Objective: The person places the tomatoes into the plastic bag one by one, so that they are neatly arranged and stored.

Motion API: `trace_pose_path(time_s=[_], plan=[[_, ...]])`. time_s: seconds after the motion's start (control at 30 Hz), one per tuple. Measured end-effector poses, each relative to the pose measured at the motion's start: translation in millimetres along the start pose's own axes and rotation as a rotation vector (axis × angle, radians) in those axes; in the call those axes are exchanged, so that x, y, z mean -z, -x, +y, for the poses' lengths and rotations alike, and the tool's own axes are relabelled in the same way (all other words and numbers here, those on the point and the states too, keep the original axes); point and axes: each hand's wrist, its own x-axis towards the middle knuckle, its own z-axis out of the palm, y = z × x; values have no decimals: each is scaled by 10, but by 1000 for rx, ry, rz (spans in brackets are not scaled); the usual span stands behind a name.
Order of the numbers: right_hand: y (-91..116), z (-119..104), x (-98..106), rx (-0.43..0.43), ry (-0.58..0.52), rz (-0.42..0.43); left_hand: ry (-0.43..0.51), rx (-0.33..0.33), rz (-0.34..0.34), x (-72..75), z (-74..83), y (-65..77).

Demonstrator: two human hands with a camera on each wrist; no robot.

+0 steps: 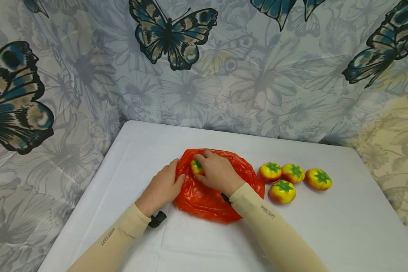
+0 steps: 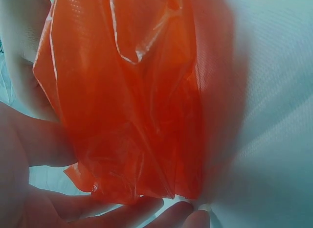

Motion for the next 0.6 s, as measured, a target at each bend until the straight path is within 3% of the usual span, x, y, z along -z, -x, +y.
trace_pose_path(time_s=[0.37, 0.6], plan=[[80, 47, 24, -34, -42, -17, -5, -3, -13, -36, 44, -1], [287, 166, 209, -49, -99, 61, -4, 3, -15, -25, 8, 23]])
